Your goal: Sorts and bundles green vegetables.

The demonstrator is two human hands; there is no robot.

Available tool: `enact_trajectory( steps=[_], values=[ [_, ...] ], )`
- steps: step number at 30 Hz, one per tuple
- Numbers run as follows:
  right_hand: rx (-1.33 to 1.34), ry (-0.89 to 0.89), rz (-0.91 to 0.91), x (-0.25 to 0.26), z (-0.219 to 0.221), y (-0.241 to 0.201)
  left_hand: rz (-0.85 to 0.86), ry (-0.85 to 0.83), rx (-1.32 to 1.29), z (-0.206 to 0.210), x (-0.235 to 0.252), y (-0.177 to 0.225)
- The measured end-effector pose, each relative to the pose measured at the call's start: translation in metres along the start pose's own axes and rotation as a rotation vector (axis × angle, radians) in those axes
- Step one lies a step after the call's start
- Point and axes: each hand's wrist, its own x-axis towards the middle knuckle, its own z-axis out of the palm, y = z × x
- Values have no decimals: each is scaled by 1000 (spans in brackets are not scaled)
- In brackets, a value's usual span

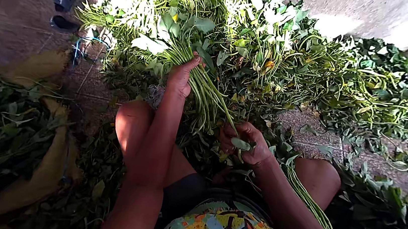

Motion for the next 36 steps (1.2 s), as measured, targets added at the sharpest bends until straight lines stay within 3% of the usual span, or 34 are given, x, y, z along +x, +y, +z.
enact_trajectory(
  steps=[4, 5, 6, 8, 10, 14, 16, 17, 19, 21, 23, 26, 28, 31, 33, 36],
  values=[
    [-891, 383, 202, -12, -3, -11, 31, -63, -2, -4, -2, 7],
    [-967, 524, 235, -9, -12, -12, 24, -74, -25, -2, -5, 5],
    [-891, 698, 206, -3, -24, -11, 13, -76, -45, 0, -8, 3],
    [-450, 1031, 21, 17, -48, -14, -8, -72, -38, 7, -19, -6],
    [-16, 1154, -183, 42, -61, -29, 4, -67, -27, 14, -25, -16],
    [588, 1143, -591, 74, -83, -56, 312, 61, -77, 16, -22, -3],
    [620, 1133, -641, 68, -107, -63, 521, 144, -171, -2, -12, 23],
    [473, 1110, -557, 66, -113, -65, 614, 144, -182, -13, -7, 35],
    [-77, 995, -202, 66, -120, -73, 697, 84, -143, -27, -5, 47],
    [-615, 818, 79, 79, -126, -97, 597, 3, -103, -27, -12, 44],
    [-1000, 790, 78, 108, -133, -125, 475, -60, -108, -24, -16, 36],
    [-1336, 997, -99, 160, -150, -169, 440, -58, -121, -20, -18, 32],
    [-1479, 1116, 22, 187, -160, -185, 491, -36, -138, -24, -15, 33],
    [-1526, 1090, 282, 203, -184, -191, 503, -60, -148, -32, -10, 39],
    [-1495, 1100, 108, 202, -187, -200, 475, -51, -172, -31, -11, 42],
    [-1323, 1109, -375, 191, -171, -227, 445, -47, -214, -27, -10, 39]
  ],
)
